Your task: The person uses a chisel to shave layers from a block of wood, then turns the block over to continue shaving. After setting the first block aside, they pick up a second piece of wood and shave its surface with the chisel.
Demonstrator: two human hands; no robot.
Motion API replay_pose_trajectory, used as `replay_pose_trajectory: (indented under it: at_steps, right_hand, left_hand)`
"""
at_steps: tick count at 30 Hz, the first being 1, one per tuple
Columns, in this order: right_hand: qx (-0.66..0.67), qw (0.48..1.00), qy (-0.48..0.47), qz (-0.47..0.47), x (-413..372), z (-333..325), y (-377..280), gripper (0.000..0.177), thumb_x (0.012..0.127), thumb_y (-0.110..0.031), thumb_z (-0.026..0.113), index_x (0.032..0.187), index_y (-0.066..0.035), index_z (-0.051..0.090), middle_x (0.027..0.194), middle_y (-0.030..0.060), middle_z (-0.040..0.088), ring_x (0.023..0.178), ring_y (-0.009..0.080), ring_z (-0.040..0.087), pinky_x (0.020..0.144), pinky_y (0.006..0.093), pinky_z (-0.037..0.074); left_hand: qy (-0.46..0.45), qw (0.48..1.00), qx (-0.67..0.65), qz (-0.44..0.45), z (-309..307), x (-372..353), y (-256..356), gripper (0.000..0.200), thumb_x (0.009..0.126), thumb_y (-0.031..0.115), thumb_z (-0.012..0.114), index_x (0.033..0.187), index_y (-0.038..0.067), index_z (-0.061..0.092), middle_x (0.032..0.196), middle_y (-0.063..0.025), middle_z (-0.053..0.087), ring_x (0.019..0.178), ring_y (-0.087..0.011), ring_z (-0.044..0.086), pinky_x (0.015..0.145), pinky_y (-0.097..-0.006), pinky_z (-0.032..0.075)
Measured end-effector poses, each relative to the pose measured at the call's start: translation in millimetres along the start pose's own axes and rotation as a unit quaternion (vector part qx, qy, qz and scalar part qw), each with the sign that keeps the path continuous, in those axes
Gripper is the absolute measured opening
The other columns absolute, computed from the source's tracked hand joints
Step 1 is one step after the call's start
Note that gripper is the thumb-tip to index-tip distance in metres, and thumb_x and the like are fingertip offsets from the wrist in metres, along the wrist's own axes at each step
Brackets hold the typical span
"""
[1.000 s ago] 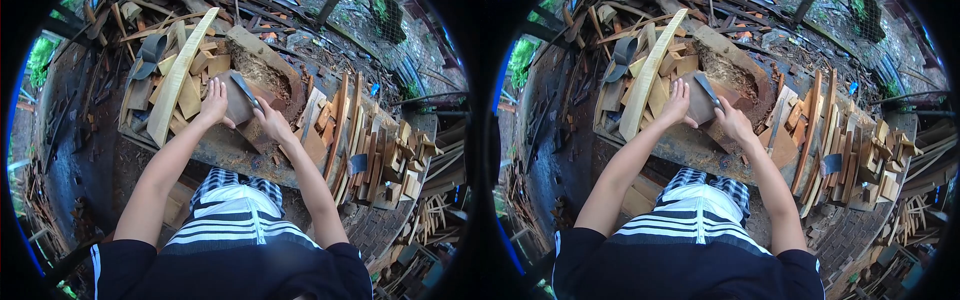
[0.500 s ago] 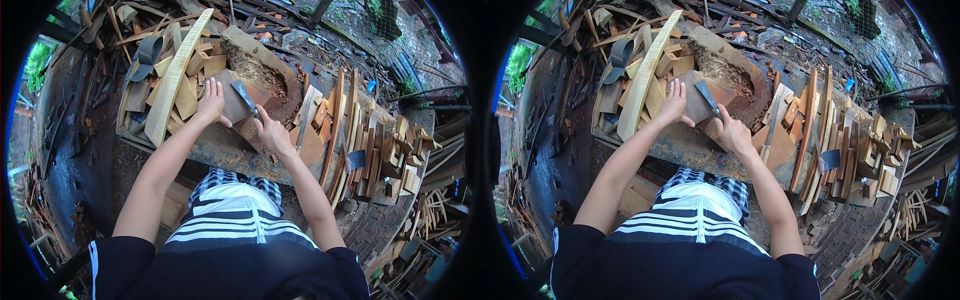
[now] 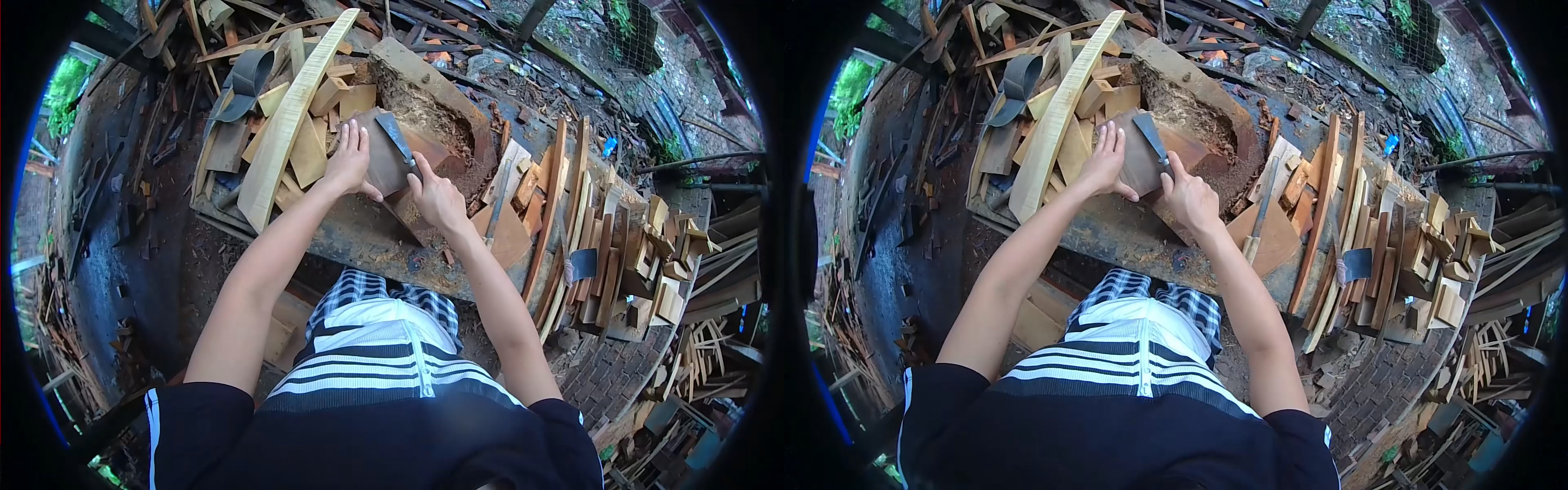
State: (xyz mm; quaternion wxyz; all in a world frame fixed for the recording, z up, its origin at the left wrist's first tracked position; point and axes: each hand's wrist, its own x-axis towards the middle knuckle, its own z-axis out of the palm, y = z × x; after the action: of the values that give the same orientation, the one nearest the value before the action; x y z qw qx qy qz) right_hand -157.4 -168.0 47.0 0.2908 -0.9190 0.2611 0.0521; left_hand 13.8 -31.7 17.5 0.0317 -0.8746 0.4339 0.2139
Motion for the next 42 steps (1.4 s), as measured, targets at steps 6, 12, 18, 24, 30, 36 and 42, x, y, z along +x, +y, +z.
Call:
replay_pose_trajectory:
  at_steps: [6,12,18,24,30,36,42]
  right_hand:
    - [-0.006,0.999,-0.035,0.015,-55,-4,25,0.054,0.099,-0.039,0.047,0.149,-0.025,0.034,0.084,0.0270,0.068,0.080,0.0466,0.067,0.071,0.0560,0.053]
    - [0.022,1.000,0.002,0.016,-36,3,19,0.052,0.099,-0.038,0.046,0.148,-0.022,0.036,0.082,0.0266,0.068,0.076,0.0466,0.067,0.069,0.0566,0.053]
    - [0.005,0.999,0.012,0.031,-31,16,14,0.054,0.099,-0.037,0.047,0.149,-0.021,0.034,0.077,0.0274,0.067,0.071,0.0470,0.066,0.064,0.0570,0.053]
    - [0.042,0.997,-0.028,0.059,-75,14,10,0.057,0.100,-0.034,0.047,0.151,-0.018,0.028,0.075,0.0283,0.066,0.068,0.0474,0.065,0.062,0.0579,0.051]
    - [0.096,0.993,0.010,0.062,5,20,-6,0.054,0.100,-0.036,0.045,0.149,-0.017,0.030,0.084,0.0317,0.066,0.081,0.0511,0.065,0.073,0.0595,0.051]
    - [0.102,0.991,-0.012,0.084,-36,13,-14,0.052,0.100,-0.035,0.044,0.147,-0.016,0.032,0.084,0.0313,0.067,0.082,0.0512,0.065,0.075,0.0602,0.050]
    - [0.069,0.992,-0.024,0.098,-62,17,-14,0.052,0.100,-0.034,0.045,0.146,-0.015,0.033,0.084,0.0318,0.066,0.082,0.0511,0.065,0.075,0.0607,0.050]
  left_hand:
    - [0.261,0.903,-0.321,-0.115,72,7,-1,0.117,0.083,0.061,0.065,0.150,-0.012,0.003,0.159,-0.0305,0.004,0.150,-0.0405,0.003,0.122,-0.0454,0.010]
    - [0.220,0.923,-0.272,-0.161,59,50,0,0.080,0.100,0.046,0.041,0.156,0.004,0.003,0.163,-0.0150,0.012,0.151,-0.0323,0.010,0.120,-0.0546,0.009]
    - [0.311,0.941,-0.071,-0.113,56,64,-6,0.068,0.100,0.041,0.040,0.157,0.012,0.016,0.164,-0.0111,0.014,0.151,-0.0331,0.010,0.120,-0.0564,0.010]
    - [0.373,0.892,-0.249,-0.056,56,84,-5,0.058,0.102,0.027,0.041,0.154,0.007,0.026,0.163,-0.0143,0.014,0.148,-0.0365,0.017,0.121,-0.0464,0.016]
    - [0.368,0.906,-0.200,-0.057,55,82,-5,0.057,0.102,0.025,0.042,0.152,0.002,0.027,0.162,-0.0149,0.017,0.147,-0.0361,0.021,0.121,-0.0446,0.018]
    - [0.375,0.908,-0.172,-0.068,51,80,-2,0.057,0.101,0.026,0.042,0.152,0.002,0.029,0.161,-0.0142,0.021,0.146,-0.0348,0.024,0.121,-0.0467,0.018]
    - [0.380,0.904,-0.186,-0.065,53,82,-2,0.058,0.101,0.028,0.042,0.151,0.003,0.030,0.161,-0.0134,0.021,0.147,-0.0343,0.024,0.120,-0.0489,0.018]
